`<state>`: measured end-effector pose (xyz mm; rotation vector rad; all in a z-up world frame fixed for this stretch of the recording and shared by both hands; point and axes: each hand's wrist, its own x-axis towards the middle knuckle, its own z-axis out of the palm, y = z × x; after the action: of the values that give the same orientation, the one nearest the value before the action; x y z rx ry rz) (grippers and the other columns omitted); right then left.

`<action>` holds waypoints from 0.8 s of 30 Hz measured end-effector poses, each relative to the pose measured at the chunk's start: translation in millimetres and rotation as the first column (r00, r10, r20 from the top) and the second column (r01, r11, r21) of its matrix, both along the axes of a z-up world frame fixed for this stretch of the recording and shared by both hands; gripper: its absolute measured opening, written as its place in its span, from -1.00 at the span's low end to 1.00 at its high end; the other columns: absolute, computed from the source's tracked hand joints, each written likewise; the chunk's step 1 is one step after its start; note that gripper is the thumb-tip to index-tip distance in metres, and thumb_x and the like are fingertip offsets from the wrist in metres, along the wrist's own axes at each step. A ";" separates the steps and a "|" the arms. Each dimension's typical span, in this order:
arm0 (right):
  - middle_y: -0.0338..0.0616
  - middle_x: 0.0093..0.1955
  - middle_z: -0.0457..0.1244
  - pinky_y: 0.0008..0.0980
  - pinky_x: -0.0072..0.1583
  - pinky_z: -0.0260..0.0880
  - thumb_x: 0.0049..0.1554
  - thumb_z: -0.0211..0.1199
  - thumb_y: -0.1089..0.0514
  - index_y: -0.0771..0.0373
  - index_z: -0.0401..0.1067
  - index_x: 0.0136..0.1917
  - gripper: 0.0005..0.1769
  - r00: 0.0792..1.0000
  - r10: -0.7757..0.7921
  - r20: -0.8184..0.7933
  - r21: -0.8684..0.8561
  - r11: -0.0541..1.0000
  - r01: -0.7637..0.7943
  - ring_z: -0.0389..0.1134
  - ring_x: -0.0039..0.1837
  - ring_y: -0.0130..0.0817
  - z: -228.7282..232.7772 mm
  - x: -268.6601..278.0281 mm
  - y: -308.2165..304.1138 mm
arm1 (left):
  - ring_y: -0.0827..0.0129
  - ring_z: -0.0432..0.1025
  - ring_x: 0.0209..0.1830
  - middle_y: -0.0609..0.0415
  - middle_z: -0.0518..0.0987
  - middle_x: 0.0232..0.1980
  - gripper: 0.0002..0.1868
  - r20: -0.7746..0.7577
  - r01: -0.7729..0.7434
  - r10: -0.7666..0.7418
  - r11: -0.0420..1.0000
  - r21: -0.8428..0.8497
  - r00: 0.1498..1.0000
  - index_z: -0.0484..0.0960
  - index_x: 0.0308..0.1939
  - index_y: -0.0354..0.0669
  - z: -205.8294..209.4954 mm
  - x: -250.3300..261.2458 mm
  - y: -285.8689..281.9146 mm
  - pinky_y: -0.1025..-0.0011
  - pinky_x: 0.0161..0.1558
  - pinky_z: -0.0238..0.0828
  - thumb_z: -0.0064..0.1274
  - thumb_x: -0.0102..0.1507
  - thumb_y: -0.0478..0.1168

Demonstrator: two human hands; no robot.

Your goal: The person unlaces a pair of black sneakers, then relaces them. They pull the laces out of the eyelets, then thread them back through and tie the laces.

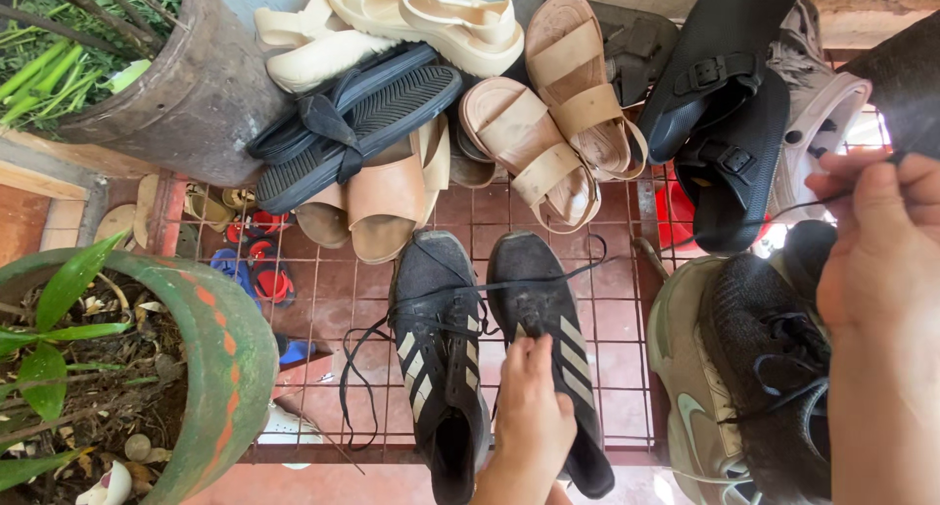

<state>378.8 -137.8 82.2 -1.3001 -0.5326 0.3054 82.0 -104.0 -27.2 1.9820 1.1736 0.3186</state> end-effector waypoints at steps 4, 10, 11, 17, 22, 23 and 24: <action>-0.22 -0.14 0.29 -0.53 -0.03 0.26 0.41 0.13 0.23 0.32 0.42 0.29 -0.77 0.993 0.097 0.069 -0.349 0.935 -0.067 0.24 -0.16 -0.56 -5.9 -17.4 -0.8 | -0.17 0.28 0.29 -0.31 0.30 0.37 -0.41 0.013 -0.064 0.063 0.990 0.127 0.998 0.42 0.26 -0.31 5.7 -0.1 21.4 0.14 0.28 0.26 0.12 0.12 -0.37; -0.23 -0.30 0.32 -0.46 -0.20 0.29 0.22 0.23 0.11 0.16 0.62 0.11 -0.75 0.939 0.280 -0.201 -0.709 0.619 -0.337 0.21 -0.28 -0.52 -87.5 -127.3 -9.7 | 0.03 0.38 0.17 0.00 0.46 0.22 -0.51 -0.320 0.048 -0.022 0.996 0.074 0.947 0.50 0.25 -0.13 -0.6 2.8 106.7 0.16 0.15 0.37 0.02 0.21 -0.35; -0.09 -0.35 0.32 -0.37 -0.22 0.31 0.22 0.25 0.07 0.12 0.64 0.10 -0.75 0.931 0.301 -0.206 -0.809 0.483 -0.335 0.24 -0.30 -0.41 -104.6 -141.6 -10.4 | 0.04 0.40 0.15 0.00 0.50 0.15 -0.65 -0.374 0.082 -0.044 0.993 0.087 0.926 0.58 0.12 -0.11 0.4 4.2 112.3 0.16 0.16 0.38 0.01 0.24 -0.33; 0.11 -0.16 0.42 -0.15 -0.05 0.47 0.17 0.21 0.09 0.21 0.54 0.00 -0.79 0.912 0.407 0.059 -0.795 0.571 -0.204 0.48 -0.07 0.07 -173.9 -164.5 -19.0 | 0.03 0.44 -0.04 0.02 0.61 -0.15 -0.91 -0.418 0.128 -0.038 0.974 0.188 0.907 0.71 -0.31 0.00 39.3 -14.0 138.6 0.12 0.02 0.45 0.09 0.17 -0.24; 0.15 -0.17 0.40 -0.08 -0.04 0.44 0.17 0.21 0.07 0.19 0.54 0.00 -0.79 0.920 0.387 0.059 -0.831 0.529 -0.169 0.45 -0.05 0.13 -185.0 -161.1 -23.1 | 0.09 0.58 -0.12 -0.08 0.68 -0.14 -0.83 -0.291 0.000 0.101 0.945 0.326 0.951 0.74 -0.17 -0.05 118.0 -56.6 193.2 0.17 0.01 0.50 0.09 0.20 -0.22; 0.14 -0.17 0.40 -0.08 -0.04 0.44 0.17 0.21 0.07 0.19 0.54 0.00 -0.79 0.917 0.394 0.065 -0.835 0.525 -0.166 0.45 -0.05 0.14 -184.5 -161.7 -22.9 | -0.08 0.53 -0.17 -0.13 0.69 -0.20 -0.88 -0.288 -0.011 0.193 0.846 0.533 0.938 0.81 -0.23 -0.04 133.0 -66.4 198.9 0.07 -0.17 0.44 0.18 0.19 -0.24; 0.14 -0.17 0.40 -0.07 -0.04 0.43 0.18 0.21 0.08 0.19 0.54 0.00 -0.80 0.914 0.400 0.071 -0.838 0.521 -0.163 0.45 -0.05 0.14 -182.9 -162.5 -22.0 | 0.09 0.56 -0.36 -0.11 0.68 -0.27 -0.89 -0.212 -0.129 0.268 0.852 0.507 0.940 0.79 -0.17 -0.09 147.4 -76.2 205.8 0.18 -0.22 0.47 0.17 0.29 -0.22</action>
<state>216.4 -159.8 -100.7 -2.2051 -0.8934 0.7344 5.7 101.8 120.2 2.3999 1.6102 0.4976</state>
